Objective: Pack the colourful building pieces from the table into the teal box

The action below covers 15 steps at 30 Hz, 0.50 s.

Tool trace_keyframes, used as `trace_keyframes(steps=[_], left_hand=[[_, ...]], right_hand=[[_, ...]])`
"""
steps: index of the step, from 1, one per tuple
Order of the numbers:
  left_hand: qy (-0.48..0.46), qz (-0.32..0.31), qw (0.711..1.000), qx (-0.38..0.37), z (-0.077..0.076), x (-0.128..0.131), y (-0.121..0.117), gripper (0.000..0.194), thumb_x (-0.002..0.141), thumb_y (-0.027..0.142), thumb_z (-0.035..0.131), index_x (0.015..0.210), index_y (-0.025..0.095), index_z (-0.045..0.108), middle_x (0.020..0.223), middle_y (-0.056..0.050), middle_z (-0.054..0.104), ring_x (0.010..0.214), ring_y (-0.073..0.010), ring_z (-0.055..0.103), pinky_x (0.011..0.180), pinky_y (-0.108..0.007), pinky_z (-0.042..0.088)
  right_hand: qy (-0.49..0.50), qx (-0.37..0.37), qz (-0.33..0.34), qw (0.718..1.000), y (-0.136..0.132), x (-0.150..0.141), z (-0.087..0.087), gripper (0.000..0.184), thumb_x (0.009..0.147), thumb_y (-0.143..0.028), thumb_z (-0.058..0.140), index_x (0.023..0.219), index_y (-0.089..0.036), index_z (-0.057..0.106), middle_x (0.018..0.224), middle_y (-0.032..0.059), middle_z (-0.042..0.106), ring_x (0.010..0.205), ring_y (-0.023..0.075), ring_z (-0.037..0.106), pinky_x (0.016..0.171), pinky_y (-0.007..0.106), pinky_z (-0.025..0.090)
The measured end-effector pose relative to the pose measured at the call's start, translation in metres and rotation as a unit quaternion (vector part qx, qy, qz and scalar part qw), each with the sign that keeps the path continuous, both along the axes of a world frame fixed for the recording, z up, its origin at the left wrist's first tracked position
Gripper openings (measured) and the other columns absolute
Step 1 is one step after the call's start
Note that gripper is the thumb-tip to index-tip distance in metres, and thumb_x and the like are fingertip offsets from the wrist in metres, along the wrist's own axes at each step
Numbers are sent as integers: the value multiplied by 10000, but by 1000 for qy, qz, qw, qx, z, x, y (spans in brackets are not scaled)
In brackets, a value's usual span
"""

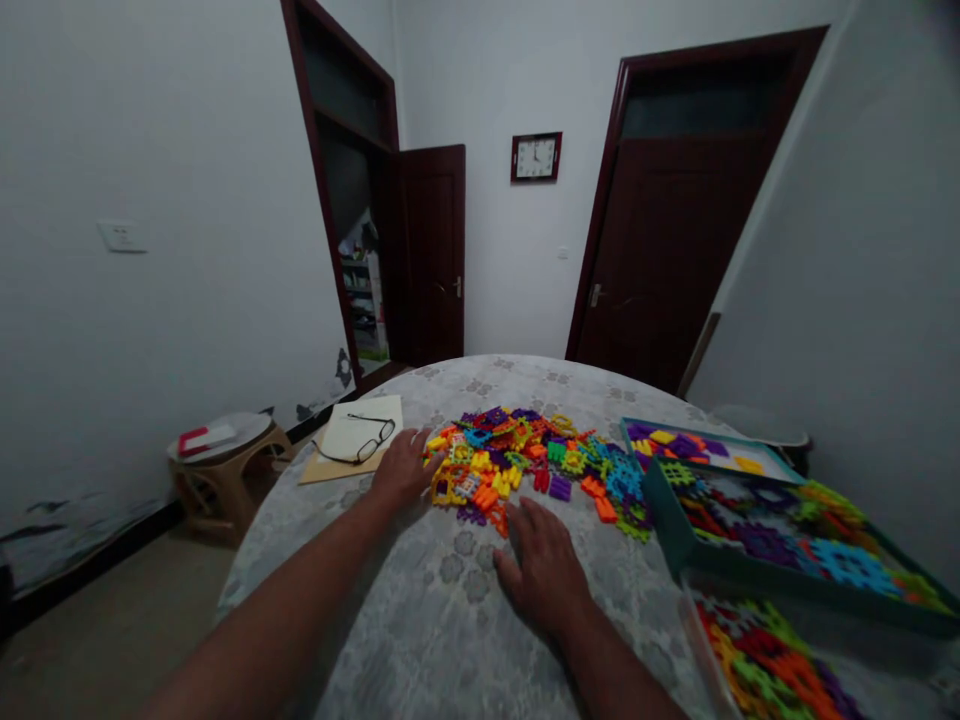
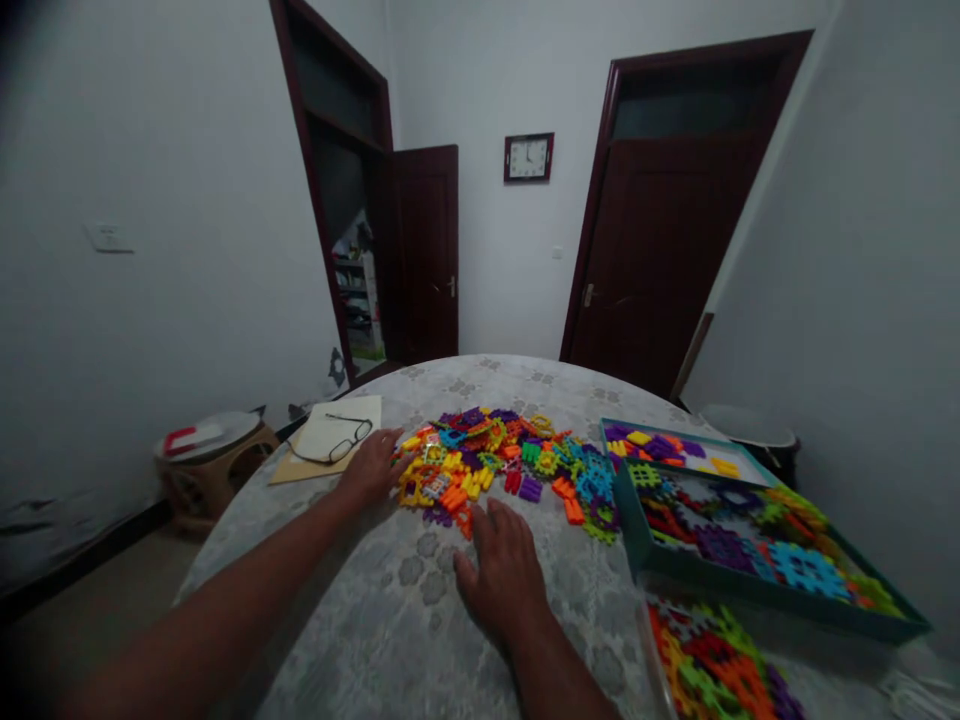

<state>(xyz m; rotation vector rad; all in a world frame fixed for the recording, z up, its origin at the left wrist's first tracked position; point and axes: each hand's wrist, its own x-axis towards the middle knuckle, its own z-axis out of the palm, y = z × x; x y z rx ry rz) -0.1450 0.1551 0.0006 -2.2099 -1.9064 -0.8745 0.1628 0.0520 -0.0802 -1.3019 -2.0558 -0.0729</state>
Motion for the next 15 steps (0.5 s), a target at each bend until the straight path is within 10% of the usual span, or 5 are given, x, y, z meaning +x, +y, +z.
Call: trace_keyframes(steps=[15], left_hand=[[-14,-65,991,-120,-5,0,55,732,1043,629,457,1575,145,590,1574,-198,648,1453,-339,600,1244,-456,417]], right_hand=[[8,-31,-8,999,-1,-2,1,772,916,-417,740,1652,-371,511,1657,132,558,1519,411,532,1270,655,411]])
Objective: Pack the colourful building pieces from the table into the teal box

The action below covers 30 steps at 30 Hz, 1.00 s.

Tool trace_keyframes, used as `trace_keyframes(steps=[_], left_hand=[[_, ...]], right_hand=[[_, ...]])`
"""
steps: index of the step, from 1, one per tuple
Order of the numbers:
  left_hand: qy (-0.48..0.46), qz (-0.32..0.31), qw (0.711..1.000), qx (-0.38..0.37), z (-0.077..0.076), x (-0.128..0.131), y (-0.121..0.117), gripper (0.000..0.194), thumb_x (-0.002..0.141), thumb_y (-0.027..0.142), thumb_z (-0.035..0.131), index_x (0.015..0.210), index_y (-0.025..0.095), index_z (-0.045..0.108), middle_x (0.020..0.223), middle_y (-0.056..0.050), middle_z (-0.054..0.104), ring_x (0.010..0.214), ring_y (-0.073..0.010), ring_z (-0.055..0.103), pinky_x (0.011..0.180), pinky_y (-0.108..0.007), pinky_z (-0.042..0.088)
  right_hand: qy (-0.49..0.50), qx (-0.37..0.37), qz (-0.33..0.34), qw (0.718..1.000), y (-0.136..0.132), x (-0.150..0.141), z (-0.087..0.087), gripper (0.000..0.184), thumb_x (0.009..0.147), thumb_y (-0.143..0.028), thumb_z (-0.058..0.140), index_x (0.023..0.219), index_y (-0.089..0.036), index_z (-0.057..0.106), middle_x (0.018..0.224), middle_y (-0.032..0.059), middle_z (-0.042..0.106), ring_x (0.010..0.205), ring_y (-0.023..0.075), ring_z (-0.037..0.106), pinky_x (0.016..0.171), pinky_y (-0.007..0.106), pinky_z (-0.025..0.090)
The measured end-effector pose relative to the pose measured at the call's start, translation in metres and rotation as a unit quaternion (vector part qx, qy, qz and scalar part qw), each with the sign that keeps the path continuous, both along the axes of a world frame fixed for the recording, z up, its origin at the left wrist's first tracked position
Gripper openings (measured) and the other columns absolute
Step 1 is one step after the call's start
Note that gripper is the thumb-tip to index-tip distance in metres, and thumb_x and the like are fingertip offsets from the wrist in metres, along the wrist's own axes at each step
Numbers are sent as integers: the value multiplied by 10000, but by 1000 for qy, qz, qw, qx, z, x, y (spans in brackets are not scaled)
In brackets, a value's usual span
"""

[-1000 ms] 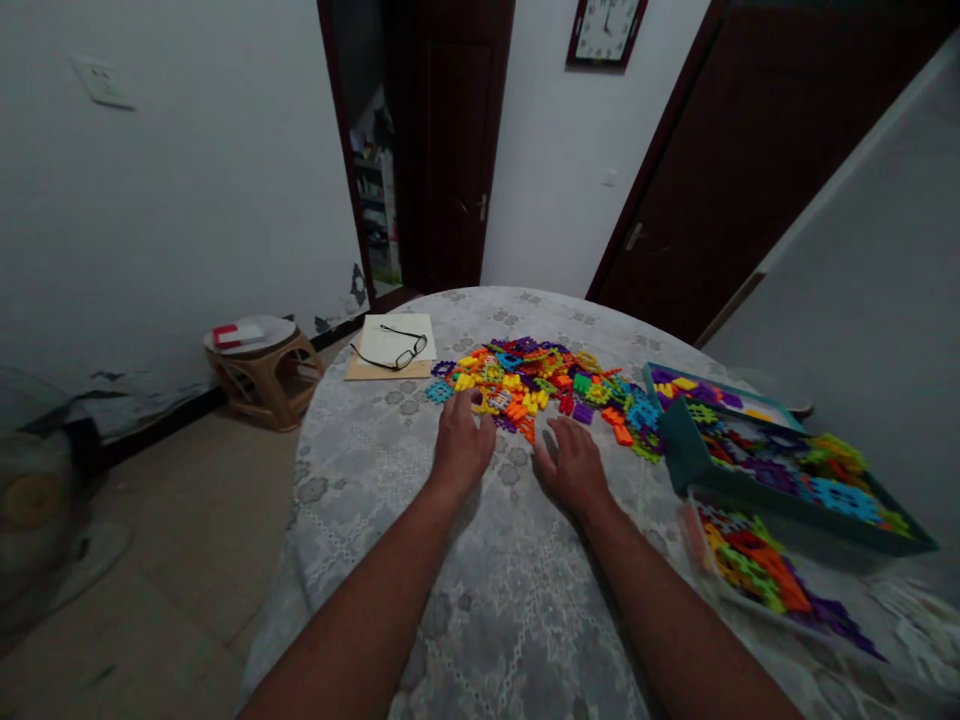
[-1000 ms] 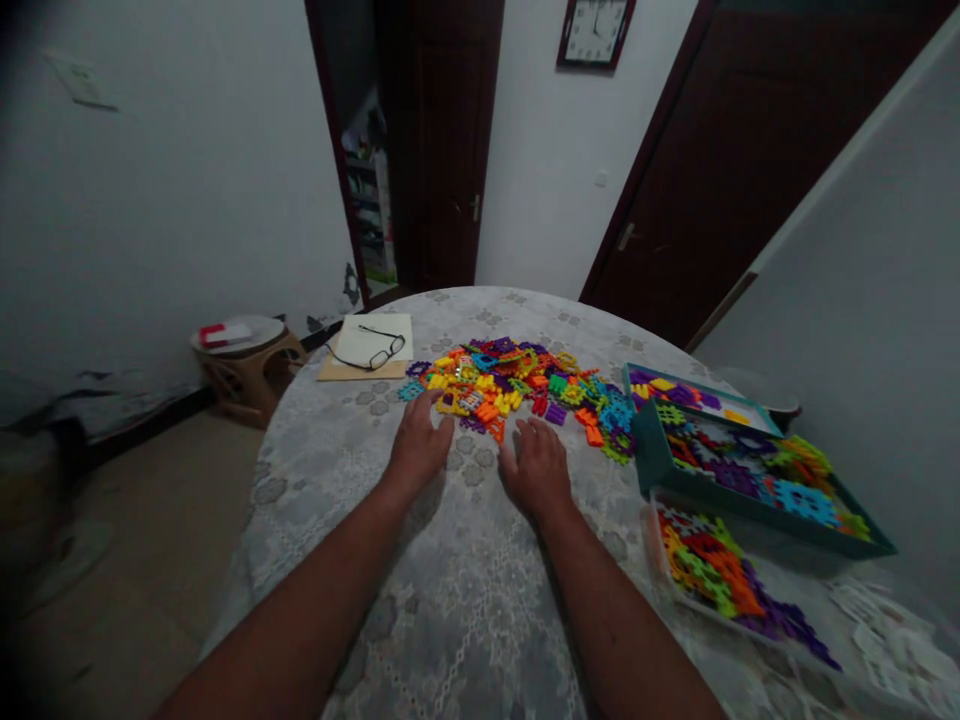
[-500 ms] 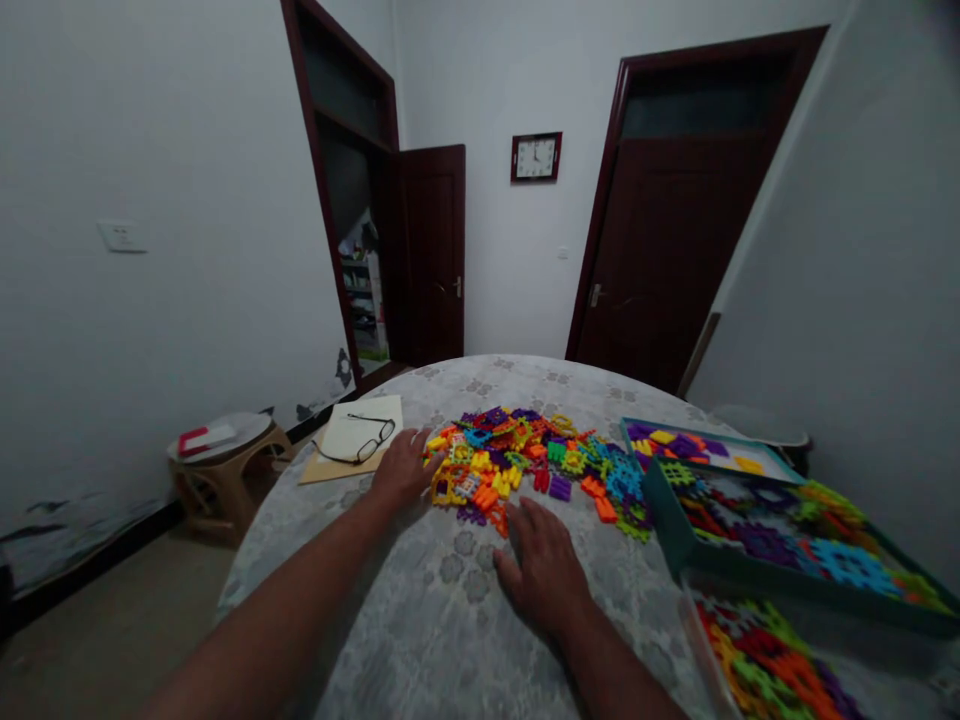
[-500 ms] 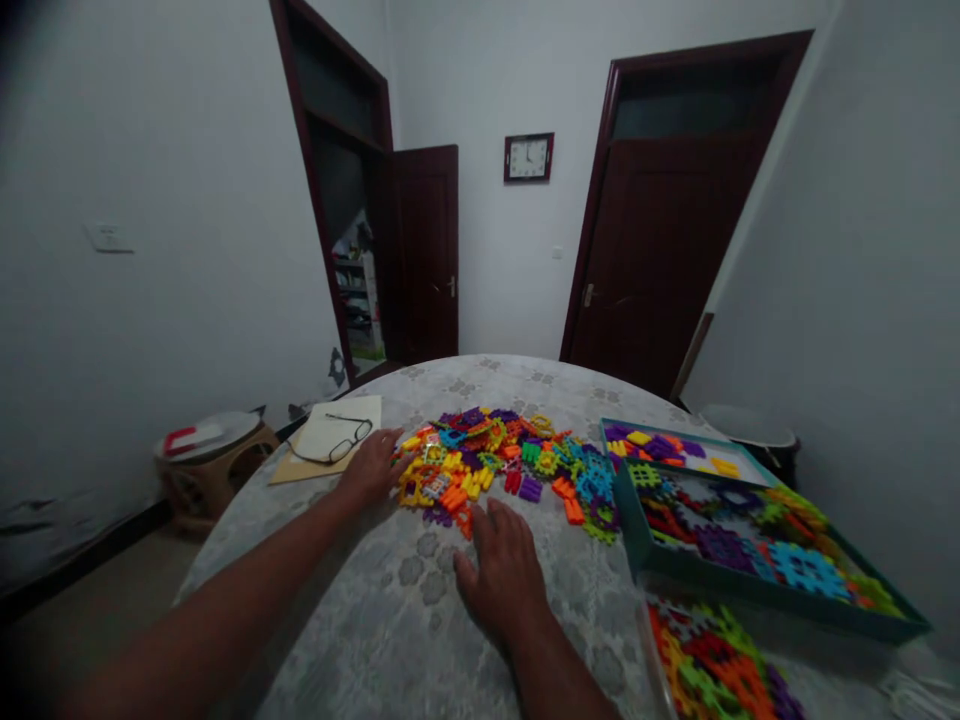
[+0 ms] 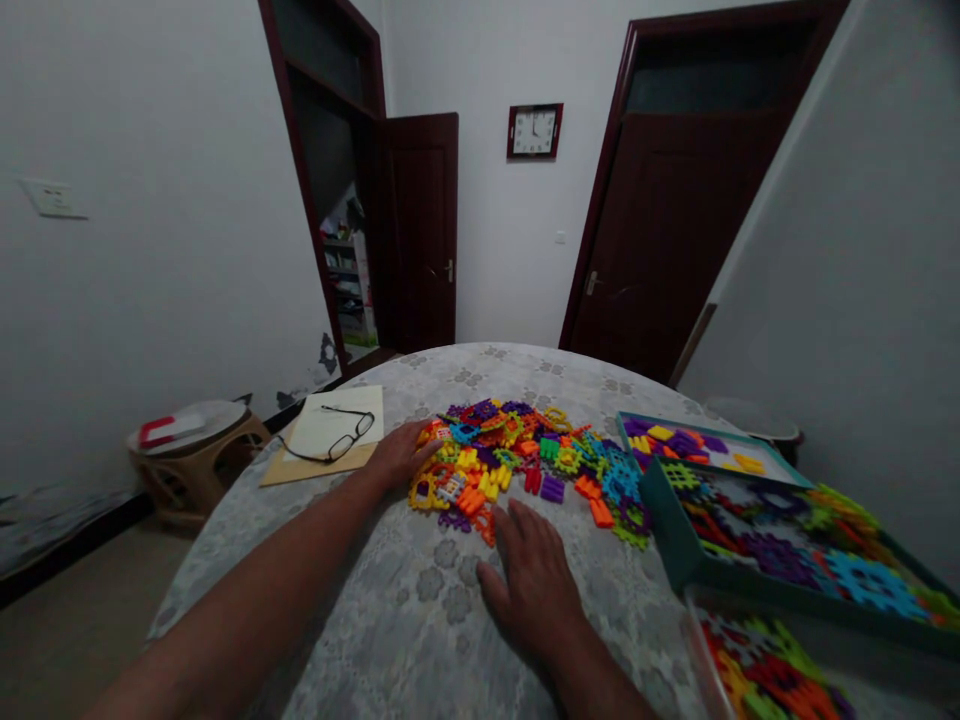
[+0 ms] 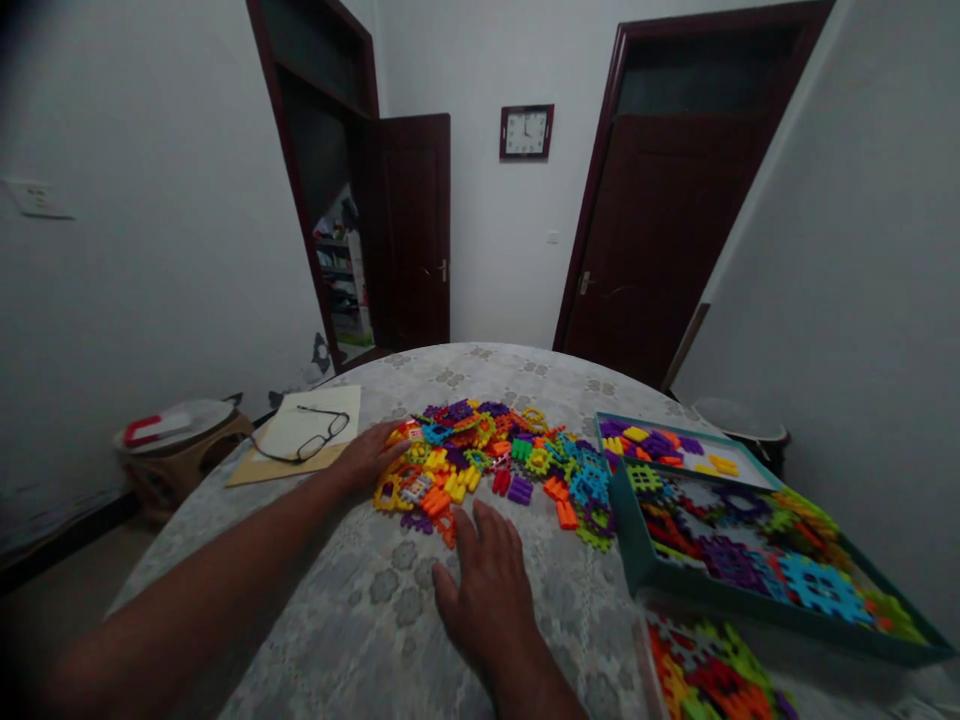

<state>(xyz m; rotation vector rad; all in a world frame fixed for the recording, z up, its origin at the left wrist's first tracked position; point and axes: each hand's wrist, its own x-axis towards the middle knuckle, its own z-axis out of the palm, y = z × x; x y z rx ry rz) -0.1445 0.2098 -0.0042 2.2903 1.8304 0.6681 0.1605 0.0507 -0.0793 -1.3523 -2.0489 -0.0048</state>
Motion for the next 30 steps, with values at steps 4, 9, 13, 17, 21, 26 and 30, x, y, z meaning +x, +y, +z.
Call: trace_keyframes(steps=[4,9,13,17,21,26,30], left_hand=[[0,-6,1000,-27,2,1,15,741,1026,664,474,1546,159,626,1571,-194,657,1446,-371,611,1232,-457,420],[6,-20,999,-47,7,8,12,680,995,694,519,1428,207,714,1428,-144,762,1349,-348,675,1169,-415,474],[17,-12,999,-48,6,21,-7,676,985,686,562,1443,209,702,1482,-137,733,1391,-344,651,1200,-435,456],[27,11,999,-45,0,38,-32,654,1000,665,580,1448,206,703,1529,-159,700,1456,-353,610,1255,-477,408],[29,23,999,-37,-1,58,-61,645,1011,657,587,1451,201,709,1503,-165,716,1426,-353,634,1243,-489,422],[20,33,999,-18,-2,86,-100,608,1004,641,635,1455,241,711,1472,-130,741,1401,-345,653,1219,-485,437],[4,46,999,-1,-3,112,-133,560,998,623,663,1415,255,728,1429,-112,764,1374,-336,668,1202,-473,439]], right_hand=[[-4,-18,2,1000,-1,1,5,742,940,-423,710,1648,-319,510,1676,169,525,1536,412,511,1270,651,410],[16,-17,-5,1000,-2,2,13,758,973,-437,682,1680,-308,439,1714,175,472,1547,428,491,1243,670,430],[10,-20,-13,1000,-2,2,19,682,1032,-459,623,1662,-257,456,1704,190,477,1551,413,489,1234,635,450],[15,-11,-14,1000,0,2,18,635,1049,-461,599,1629,-222,502,1663,202,518,1530,404,508,1242,617,448],[28,-3,-15,1000,3,1,14,617,1047,-472,605,1601,-208,537,1633,215,544,1513,413,517,1236,627,448],[92,5,-16,996,9,3,11,530,1077,-476,570,1540,-219,597,1598,195,579,1501,387,525,1231,606,455],[185,18,18,982,15,7,19,417,1093,-444,519,1420,-231,665,1456,168,666,1396,328,597,1195,540,487]])
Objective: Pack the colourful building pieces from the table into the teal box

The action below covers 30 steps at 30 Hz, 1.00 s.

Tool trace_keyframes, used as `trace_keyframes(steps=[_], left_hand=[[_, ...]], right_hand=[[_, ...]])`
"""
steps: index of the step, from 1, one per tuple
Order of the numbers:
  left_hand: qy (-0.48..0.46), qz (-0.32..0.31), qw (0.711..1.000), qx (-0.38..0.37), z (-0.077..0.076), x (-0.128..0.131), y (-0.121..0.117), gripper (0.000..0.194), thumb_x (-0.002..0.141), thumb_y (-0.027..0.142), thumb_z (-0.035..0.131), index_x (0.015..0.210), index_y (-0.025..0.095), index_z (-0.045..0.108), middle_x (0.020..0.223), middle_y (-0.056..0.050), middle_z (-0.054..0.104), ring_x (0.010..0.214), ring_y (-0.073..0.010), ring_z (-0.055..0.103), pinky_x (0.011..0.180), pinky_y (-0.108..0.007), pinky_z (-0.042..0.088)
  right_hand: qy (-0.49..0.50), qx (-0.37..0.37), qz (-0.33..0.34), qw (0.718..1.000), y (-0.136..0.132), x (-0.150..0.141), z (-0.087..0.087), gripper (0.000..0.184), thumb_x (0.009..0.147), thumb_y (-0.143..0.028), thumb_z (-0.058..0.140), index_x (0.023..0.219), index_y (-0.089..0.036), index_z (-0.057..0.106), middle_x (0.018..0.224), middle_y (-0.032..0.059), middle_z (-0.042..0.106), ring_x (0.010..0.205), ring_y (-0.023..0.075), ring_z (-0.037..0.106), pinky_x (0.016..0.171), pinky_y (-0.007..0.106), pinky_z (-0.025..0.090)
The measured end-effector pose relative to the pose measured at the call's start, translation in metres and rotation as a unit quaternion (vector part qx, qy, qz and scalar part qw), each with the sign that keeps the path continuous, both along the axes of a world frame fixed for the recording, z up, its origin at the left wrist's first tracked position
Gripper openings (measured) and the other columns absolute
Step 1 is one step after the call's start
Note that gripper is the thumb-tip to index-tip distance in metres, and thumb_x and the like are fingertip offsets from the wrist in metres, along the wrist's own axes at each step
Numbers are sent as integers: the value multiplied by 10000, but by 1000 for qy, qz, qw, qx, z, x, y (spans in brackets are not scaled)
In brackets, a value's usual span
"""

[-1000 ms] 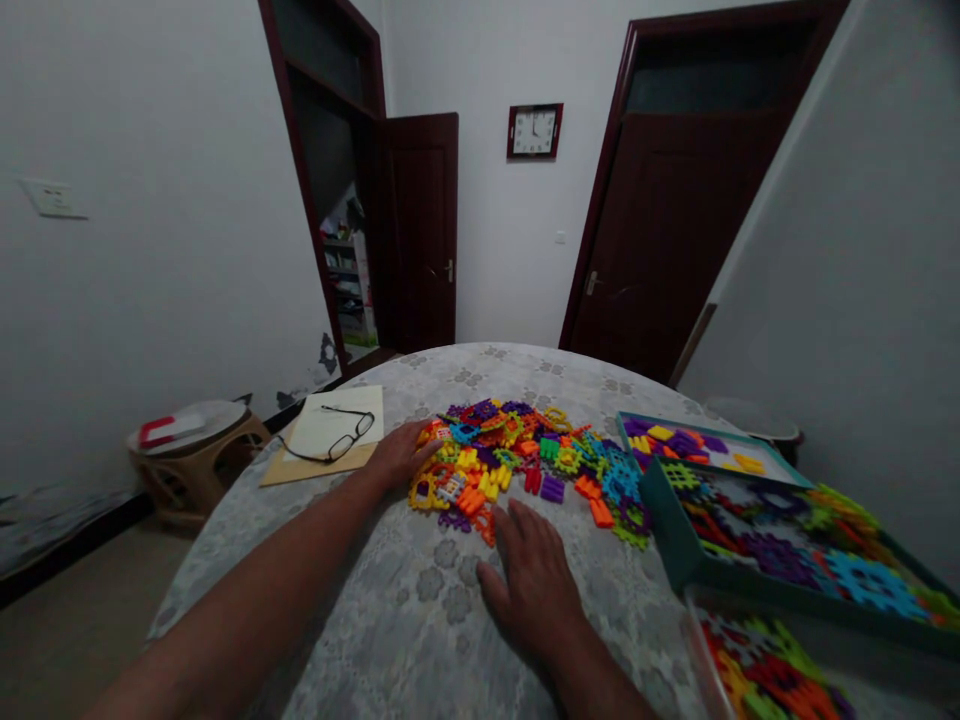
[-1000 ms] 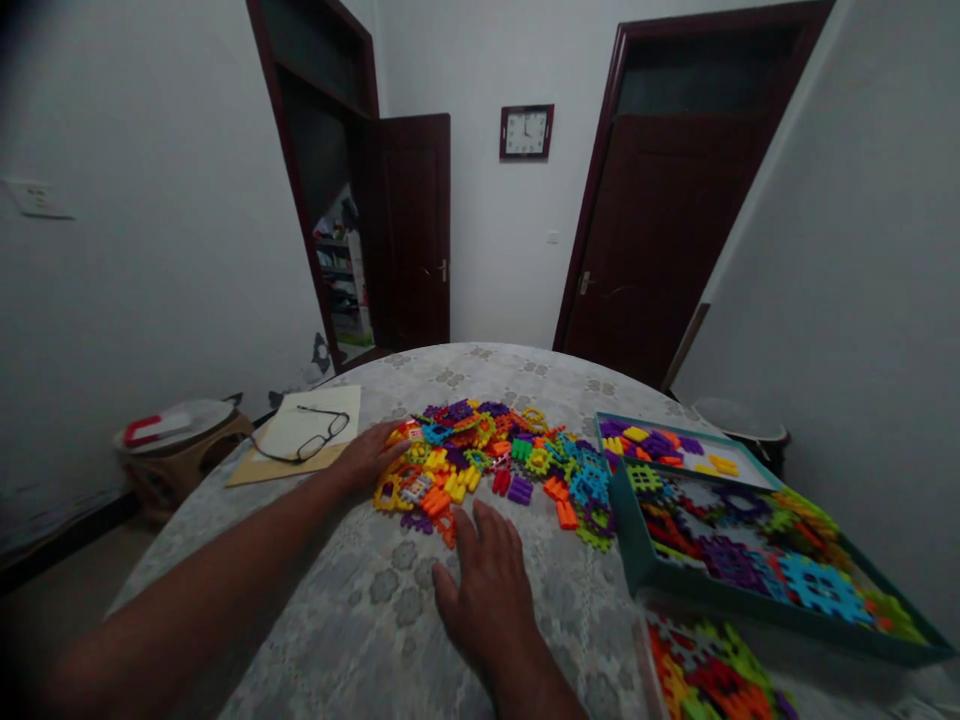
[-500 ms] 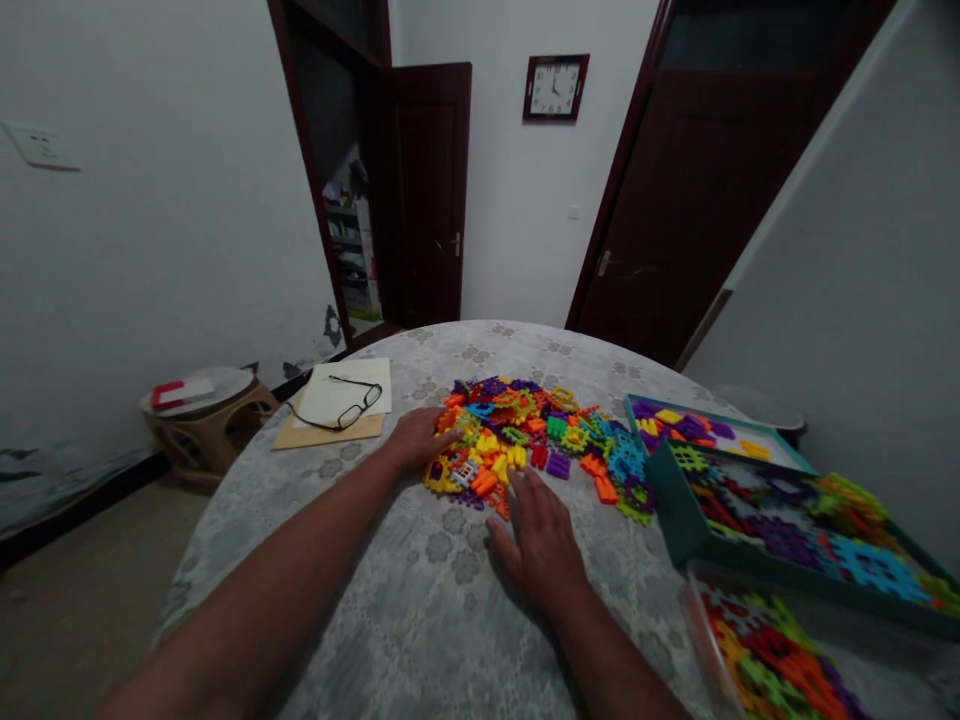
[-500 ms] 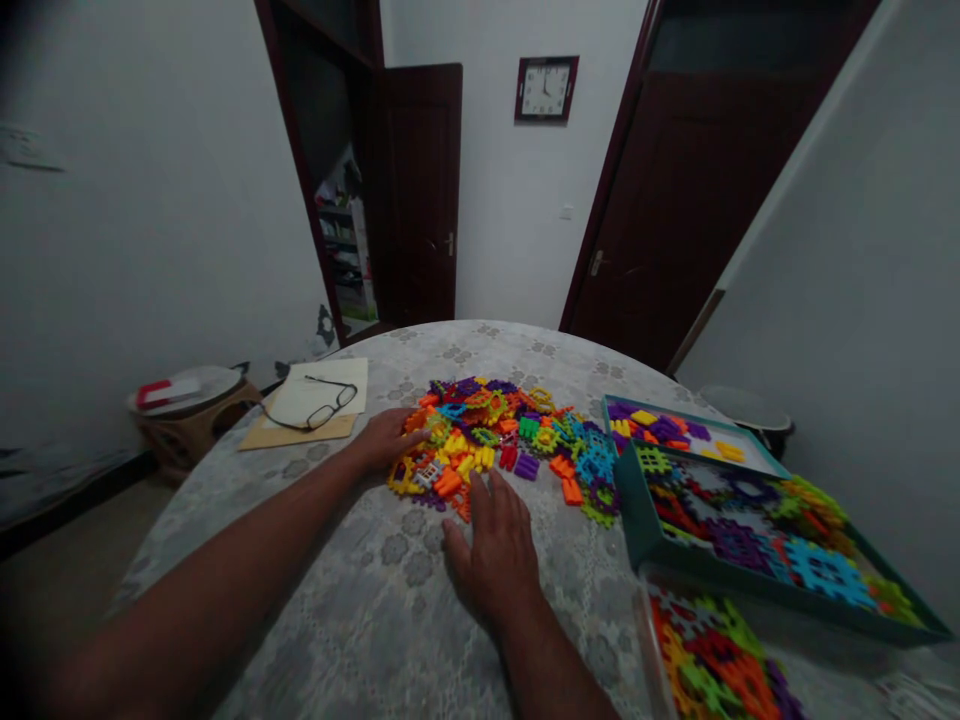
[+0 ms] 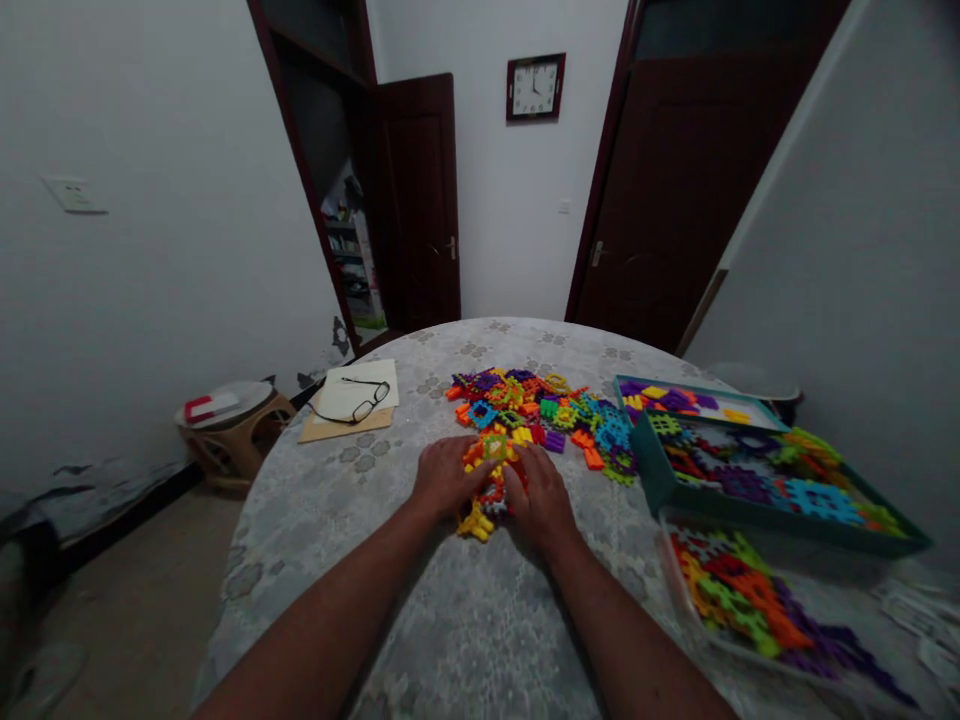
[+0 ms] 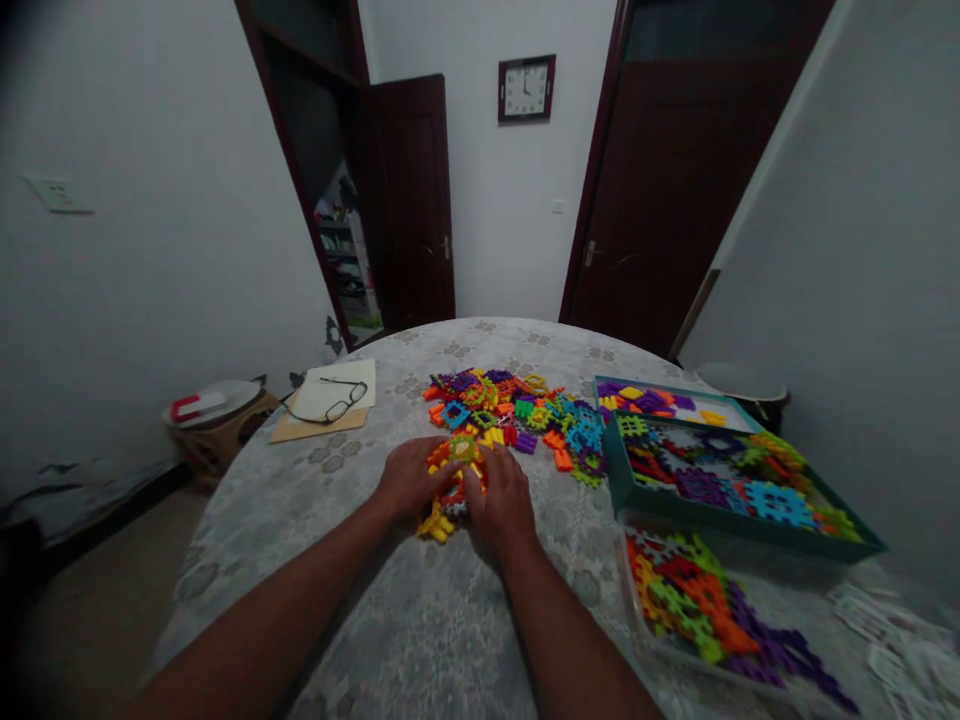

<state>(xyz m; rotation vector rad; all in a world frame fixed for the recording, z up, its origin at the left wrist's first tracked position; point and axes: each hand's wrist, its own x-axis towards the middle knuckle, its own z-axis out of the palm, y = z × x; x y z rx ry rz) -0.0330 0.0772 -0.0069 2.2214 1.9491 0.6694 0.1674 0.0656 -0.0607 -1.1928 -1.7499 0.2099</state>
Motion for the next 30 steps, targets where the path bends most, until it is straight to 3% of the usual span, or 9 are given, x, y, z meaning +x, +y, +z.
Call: trace_keyframes(steps=[4,9,13,17,20,23,30], left_hand=[[-12,31,999,15,-1,25,-30,550,998,598,675,1412,237,710,1400,-128,764,1335,-332,681,1183,-482,449],[-8,44,999,24,-11,44,-58,586,980,533,703,1456,196,648,1422,-171,727,1333,-345,669,1182,-503,460],[-51,23,997,48,-23,47,-73,644,944,531,727,1481,193,617,1463,-195,698,1367,-383,651,1196,-572,468],[-126,-22,990,66,-24,40,-83,558,997,535,652,1451,211,631,1475,-171,683,1391,-343,640,1208,-539,490],[-153,-29,985,70,-19,29,-81,491,1038,520,580,1390,188,662,1423,-170,696,1335,-314,670,1191,-512,513],[-150,3,987,59,-15,16,-69,546,1025,538,584,1416,163,650,1415,-190,691,1294,-316,693,1156,-512,542],[-71,-10,997,-7,-9,13,-29,580,1044,492,550,1501,141,624,1547,-204,651,1465,-319,602,1264,-477,440]], right_hand=[[74,-19,21,997,2,6,12,325,1088,-432,464,1093,-224,714,1140,117,729,1111,265,674,1037,421,538],[126,-69,3,990,0,11,23,428,1077,-472,377,795,-249,609,859,51,679,861,221,634,834,336,485],[184,-111,-35,976,1,15,24,436,1015,-516,403,723,-258,598,759,41,677,752,217,614,727,324,451],[278,-163,-67,944,4,19,23,458,960,-564,428,779,-246,704,799,76,759,766,248,669,711,333,484],[311,-168,-82,932,7,19,22,473,949,-572,420,793,-240,718,836,88,781,803,263,695,747,342,500],[304,-167,-83,934,8,19,22,439,947,-531,426,791,-240,715,843,82,779,832,263,699,771,339,495],[239,-160,-45,957,6,16,21,378,993,-472,425,869,-262,713,935,71,788,893,257,685,818,339,485]])
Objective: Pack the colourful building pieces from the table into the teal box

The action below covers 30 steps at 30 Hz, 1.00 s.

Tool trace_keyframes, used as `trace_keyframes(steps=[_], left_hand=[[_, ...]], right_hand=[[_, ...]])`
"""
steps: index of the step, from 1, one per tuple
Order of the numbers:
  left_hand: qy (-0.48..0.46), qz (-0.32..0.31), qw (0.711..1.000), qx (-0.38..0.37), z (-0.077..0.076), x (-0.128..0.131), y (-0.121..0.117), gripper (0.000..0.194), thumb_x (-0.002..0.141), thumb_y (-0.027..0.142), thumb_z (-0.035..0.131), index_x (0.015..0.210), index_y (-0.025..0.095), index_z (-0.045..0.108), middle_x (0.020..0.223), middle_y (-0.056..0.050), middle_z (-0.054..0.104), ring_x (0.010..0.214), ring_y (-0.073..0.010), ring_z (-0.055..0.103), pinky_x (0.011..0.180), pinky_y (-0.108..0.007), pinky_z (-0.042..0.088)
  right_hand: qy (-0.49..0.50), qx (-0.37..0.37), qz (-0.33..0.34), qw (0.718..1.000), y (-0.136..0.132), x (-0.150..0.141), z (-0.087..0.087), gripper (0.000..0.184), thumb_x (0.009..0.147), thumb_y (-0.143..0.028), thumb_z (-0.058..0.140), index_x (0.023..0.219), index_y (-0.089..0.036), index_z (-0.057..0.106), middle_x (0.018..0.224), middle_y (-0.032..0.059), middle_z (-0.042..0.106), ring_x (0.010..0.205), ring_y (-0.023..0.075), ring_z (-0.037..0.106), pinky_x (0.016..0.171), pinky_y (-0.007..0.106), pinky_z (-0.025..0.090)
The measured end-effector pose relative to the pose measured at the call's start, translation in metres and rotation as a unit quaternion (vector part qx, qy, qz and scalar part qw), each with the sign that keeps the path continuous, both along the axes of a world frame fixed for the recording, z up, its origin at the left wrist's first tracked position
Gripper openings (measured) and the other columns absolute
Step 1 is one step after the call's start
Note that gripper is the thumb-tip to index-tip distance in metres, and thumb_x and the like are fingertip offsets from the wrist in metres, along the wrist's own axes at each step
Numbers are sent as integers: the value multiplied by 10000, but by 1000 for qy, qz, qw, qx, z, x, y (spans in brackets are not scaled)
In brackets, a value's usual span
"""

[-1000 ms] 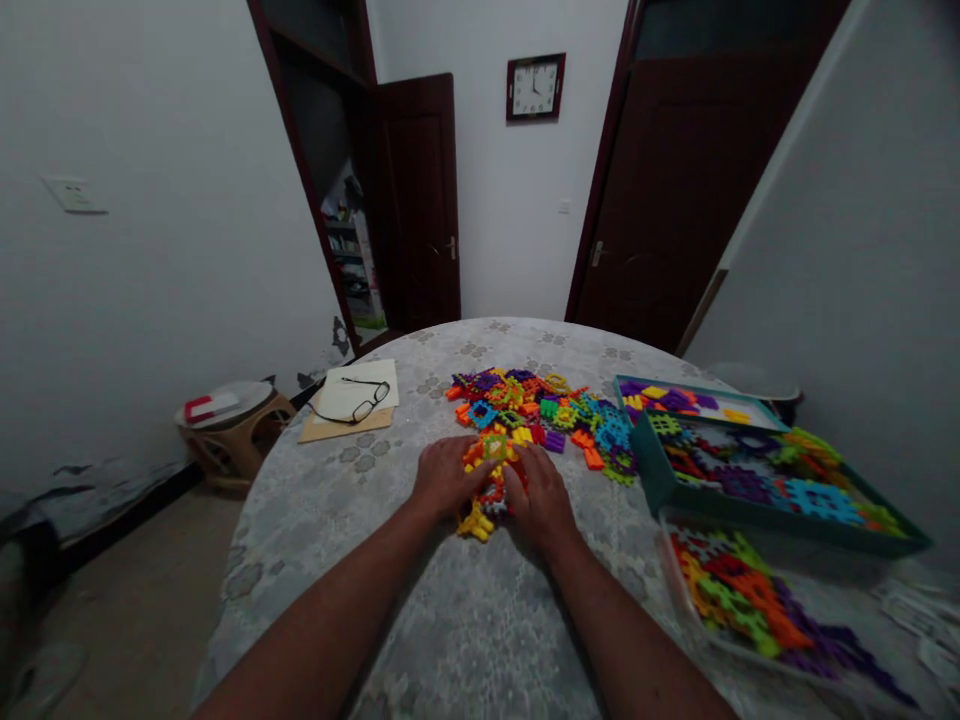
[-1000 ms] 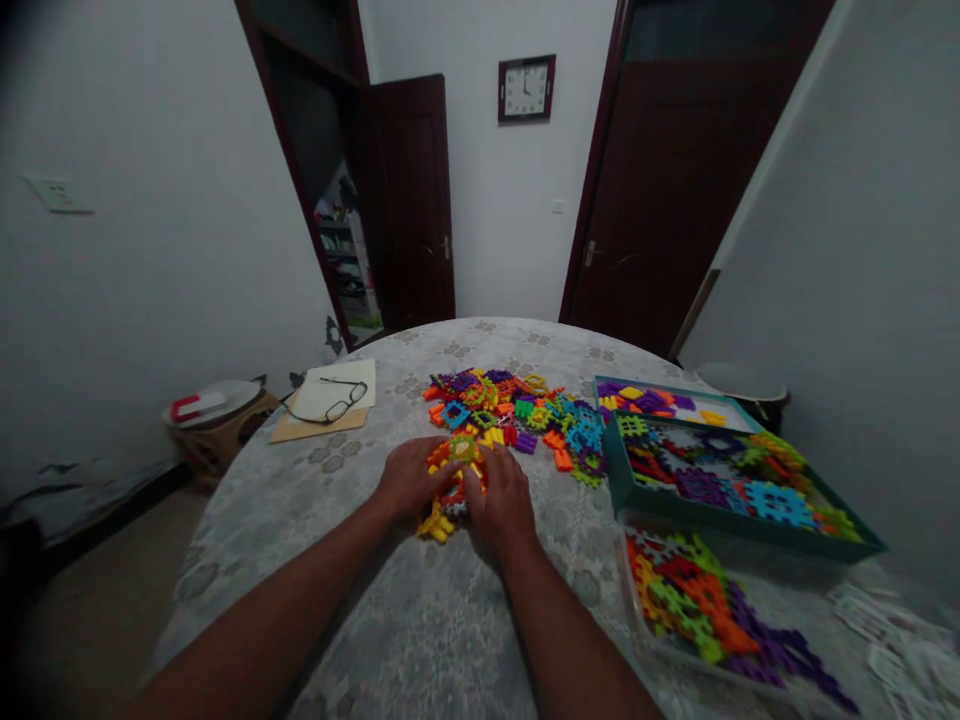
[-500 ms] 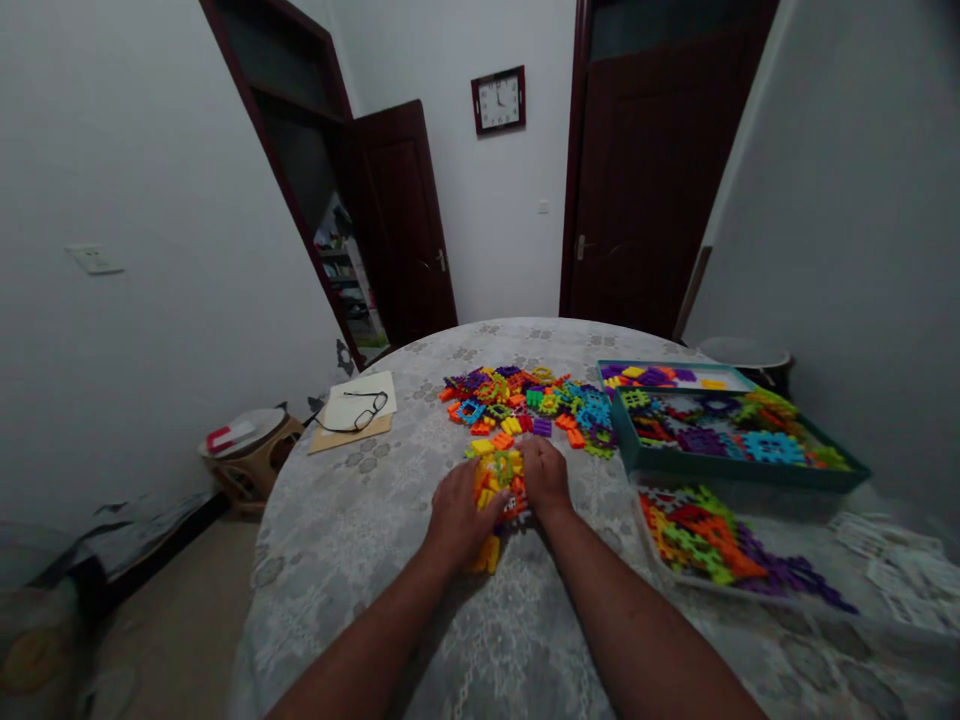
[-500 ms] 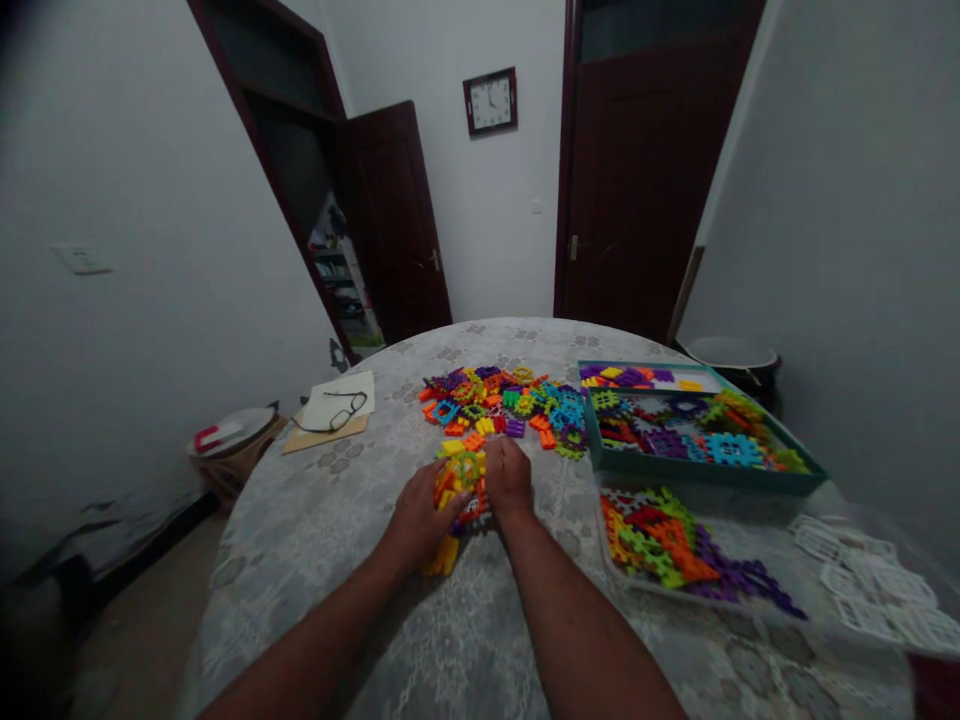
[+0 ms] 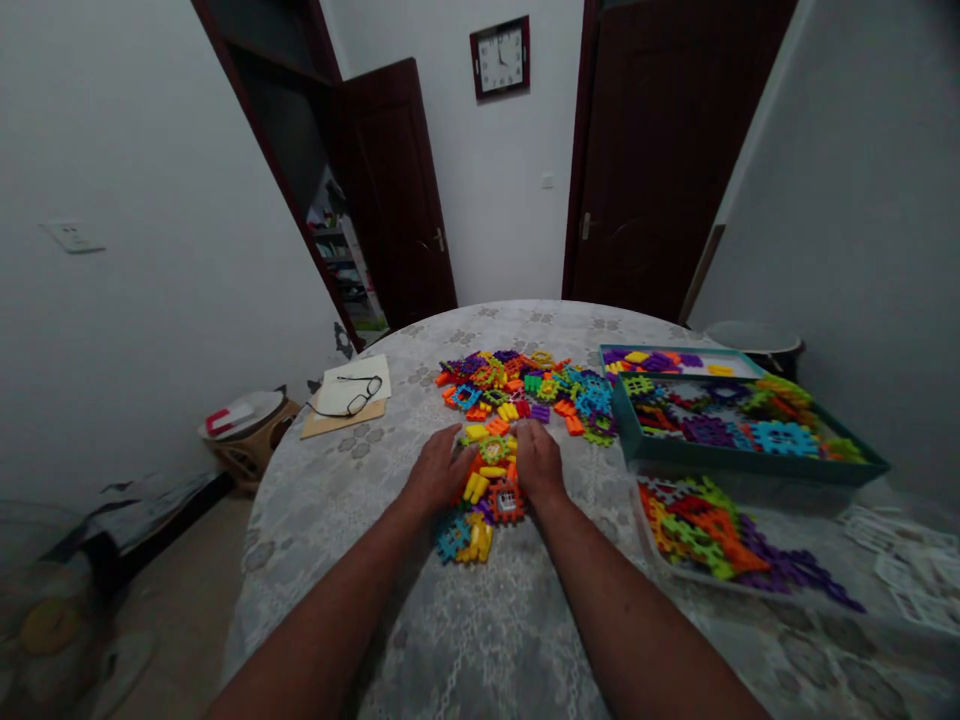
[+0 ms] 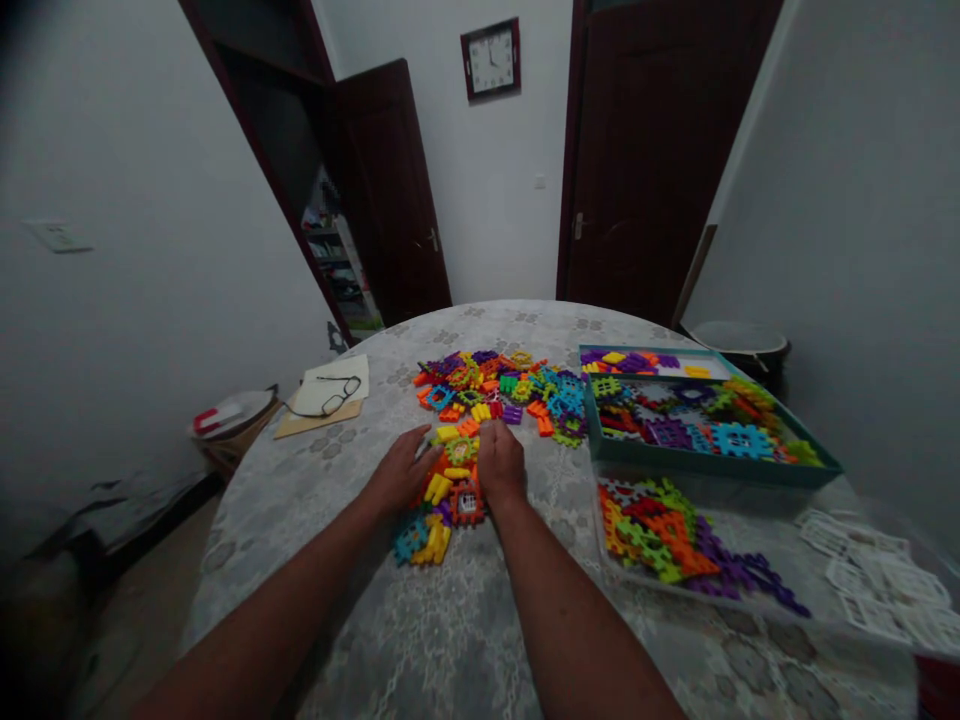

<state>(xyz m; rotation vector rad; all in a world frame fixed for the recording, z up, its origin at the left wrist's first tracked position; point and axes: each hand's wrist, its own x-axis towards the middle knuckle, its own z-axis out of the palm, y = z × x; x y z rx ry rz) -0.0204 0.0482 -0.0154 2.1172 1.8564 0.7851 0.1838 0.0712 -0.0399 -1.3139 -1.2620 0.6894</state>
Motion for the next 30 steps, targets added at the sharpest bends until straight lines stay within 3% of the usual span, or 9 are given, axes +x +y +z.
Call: trace_keyframes(steps=[3,9,12,15,19,23,26,30], left_hand=[[11,-25,1000,-16,6,10,8,513,1051,470,527,1431,161,683,1491,-171,710,1418,-308,634,1256,-467,441],[-88,-61,993,-42,23,7,1,469,1084,502,419,1236,220,761,1259,-90,805,1186,-256,735,1101,-400,562],[-102,-45,993,-33,28,-7,-10,452,1077,482,435,1282,240,757,1299,-92,788,1203,-262,734,1098,-410,576],[-74,-74,994,-41,27,-18,-26,449,1026,475,599,1419,288,710,1443,-98,729,1296,-272,705,1133,-414,575],[-7,-134,990,-52,18,-23,-48,961,766,523,939,1614,270,564,1713,-174,488,1583,-391,469,1301,-544,418],[8,-196,979,-49,13,-25,-64,1324,586,599,1038,1718,307,417,1803,-186,329,1658,-440,325,1341,-612,318],[32,-236,970,-50,9,-28,-71,1448,477,667,1056,1726,325,408,1794,-198,337,1657,-471,306,1343,-647,286],[34,-225,973,-29,0,-27,-69,1343,508,694,1034,1680,331,489,1735,-199,430,1611,-484,381,1327,-673,296]], right_hand=[[-15,15,33,999,-2,1,2,392,1014,-497,431,839,-264,693,923,61,780,885,250,680,816,334,486],[34,36,77,996,1,7,-2,418,1013,-486,425,939,-236,752,987,61,796,965,241,714,890,330,527],[87,18,61,994,7,10,-8,425,986,-503,453,963,-219,768,1020,74,802,968,247,726,891,346,553],[123,10,50,991,11,11,-13,409,958,-504,494,946,-209,777,1000,75,799,936,251,725,855,354,568],[121,3,48,992,12,12,-14,400,941,-514,516,941,-213,780,1009,73,809,932,251,731,852,359,576],[82,14,49,995,11,13,-12,403,949,-513,507,926,-219,780,1008,74,808,966,252,738,900,365,572],[52,20,56,997,10,14,-10,391,956,-497,506,912,-225,784,1019,76,805,992,250,738,929,366,565],[26,15,54,998,8,14,-7,376,951,-480,498,900,-235,777,1047,81,808,1024,247,739,958,367,564]])
